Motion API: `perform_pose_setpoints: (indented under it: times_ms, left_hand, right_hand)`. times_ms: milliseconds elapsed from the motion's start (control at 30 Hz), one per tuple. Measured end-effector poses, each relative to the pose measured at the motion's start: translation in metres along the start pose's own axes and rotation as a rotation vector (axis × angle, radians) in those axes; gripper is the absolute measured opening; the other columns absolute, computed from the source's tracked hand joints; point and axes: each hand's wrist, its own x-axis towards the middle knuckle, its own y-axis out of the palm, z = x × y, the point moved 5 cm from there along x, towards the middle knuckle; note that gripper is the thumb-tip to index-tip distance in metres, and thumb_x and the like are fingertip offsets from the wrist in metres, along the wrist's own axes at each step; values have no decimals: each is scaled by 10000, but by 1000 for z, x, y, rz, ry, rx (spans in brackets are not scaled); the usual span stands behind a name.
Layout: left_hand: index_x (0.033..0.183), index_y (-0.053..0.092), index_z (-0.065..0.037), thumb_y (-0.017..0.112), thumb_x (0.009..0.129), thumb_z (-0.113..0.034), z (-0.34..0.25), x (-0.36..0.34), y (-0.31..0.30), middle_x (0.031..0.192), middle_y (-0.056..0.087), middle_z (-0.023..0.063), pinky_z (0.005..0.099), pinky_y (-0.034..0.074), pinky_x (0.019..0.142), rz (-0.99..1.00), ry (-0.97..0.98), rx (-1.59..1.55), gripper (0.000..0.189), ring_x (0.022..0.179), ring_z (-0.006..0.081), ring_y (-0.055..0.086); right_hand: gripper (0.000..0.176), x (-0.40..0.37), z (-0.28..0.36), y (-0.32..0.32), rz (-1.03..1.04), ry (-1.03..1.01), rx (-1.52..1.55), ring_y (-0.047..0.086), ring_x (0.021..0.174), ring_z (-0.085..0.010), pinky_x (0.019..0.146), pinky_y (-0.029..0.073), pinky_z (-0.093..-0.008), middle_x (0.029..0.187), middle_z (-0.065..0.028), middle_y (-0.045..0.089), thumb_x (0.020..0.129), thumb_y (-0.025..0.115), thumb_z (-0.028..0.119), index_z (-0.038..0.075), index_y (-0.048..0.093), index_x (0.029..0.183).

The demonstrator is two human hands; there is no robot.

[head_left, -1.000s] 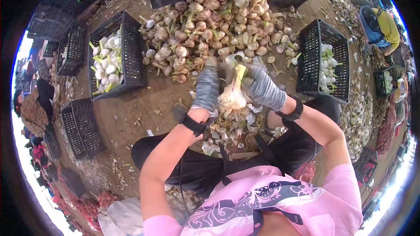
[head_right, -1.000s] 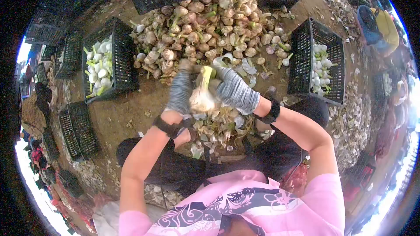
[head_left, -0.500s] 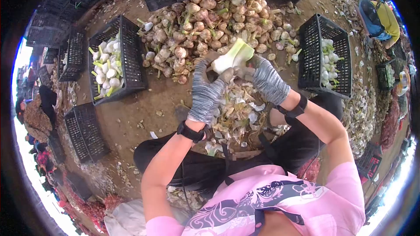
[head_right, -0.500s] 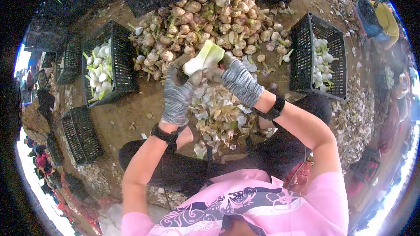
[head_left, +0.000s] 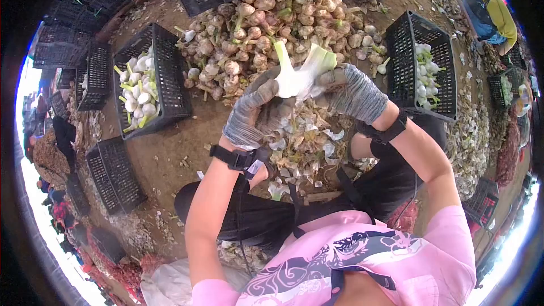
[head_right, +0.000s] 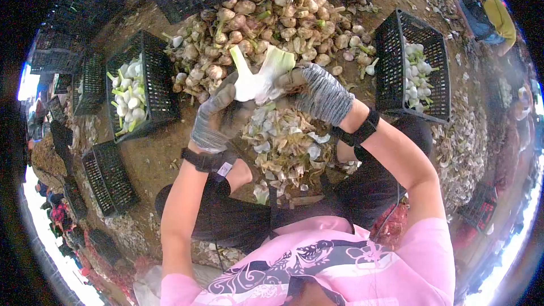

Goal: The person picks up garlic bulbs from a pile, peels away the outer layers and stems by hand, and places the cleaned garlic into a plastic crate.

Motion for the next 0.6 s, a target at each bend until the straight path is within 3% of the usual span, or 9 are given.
perform_pose_setpoints:
  times_ms: [33, 67, 167, 233, 300, 333, 433, 567, 600]
  left_hand:
    - [1141, 486, -4, 649, 789, -143, 2, 2, 2, 916, 612, 94, 239, 534, 655, 63, -31, -49, 412, 780, 143, 613]
    - [1154, 476, 6, 628, 805, -137, 6, 9, -1, 946, 609, 96, 269, 523, 746, 29, 65, -22, 406, 875, 154, 602]
    - [1148, 490, -8, 610, 805, -90, 9, 7, 0, 1048, 568, 74, 315, 484, 847, -122, 263, 184, 373, 973, 173, 555]
    - [1111, 520, 11, 611, 824, -128, 9, 7, 7, 992, 598, 54, 235, 480, 766, -146, 259, 207, 332, 903, 119, 568]
    - [1086, 547, 5, 604, 832, -120, 14, 2, 13, 976, 600, 37, 209, 461, 728, -224, 270, 110, 289, 855, 103, 565]
    - [1069, 564, -4, 607, 837, -138, 16, 7, 5, 947, 606, 30, 212, 454, 722, -262, 309, 131, 271, 834, 94, 561]
    - [1049, 582, -14, 611, 836, -149, 16, 2, 1, 916, 614, 26, 224, 464, 712, -296, 257, 273, 254, 804, 88, 566]
    - [1028, 607, -38, 646, 809, -184, 10, 1, 6, 1002, 620, 49, 281, 466, 803, -145, 367, 609, 266, 887, 138, 580]
    - [999, 620, -40, 654, 800, -195, 10, 0, 10, 1013, 621, 55, 275, 454, 821, -122, 354, 681, 255, 908, 148, 576]
  right_hand:
    - [306, -1, -1, 4, -35, 82, 323, 615, 864, -220, 735, 493, -321, 873, -85, 640, 650, 717, 40, 30, 630, 943]
    - [301, 5, -9, -9, -122, -31, 82, 606, 818, -140, 694, 493, -266, 857, -54, 639, 714, 676, 49, -3, 598, 1000]
    - [276, -2, -3, -2, -287, -192, -271, 573, 757, -87, 664, 480, -234, 827, -33, 623, 787, 617, 74, -23, 571, 1042]
    - [232, -2, 5, 10, -276, -295, -399, 549, 702, -93, 642, 468, -234, 829, -30, 610, 828, 542, 62, -20, 572, 1042]
    - [231, -9, -7, 32, -388, -100, 41, 554, 746, -115, 668, 468, -255, 889, -43, 609, 818, 550, 73, -32, 574, 1022]
    - [263, -21, 18, 44, -307, -428, -692, 558, 829, -138, 746, 458, -274, 948, -68, 602, 817, 574, 107, -27, 560, 1043]
    - [298, -21, 17, 32, -182, -691, -713, 555, 915, -157, 825, 430, -286, 992, -100, 602, 814, 609, 162, -13, 561, 1051]
    - [264, -9, -15, -7, -112, -186, 360, 577, 911, -196, 815, 452, -309, 992, -104, 615, 845, 548, 252, 4, 593, 923]
    - [316, -11, -2, -9, -149, -257, -260, 595, 883, -206, 766, 483, -323, 963, -84, 631, 856, 511, 321, 39, 587, 978]
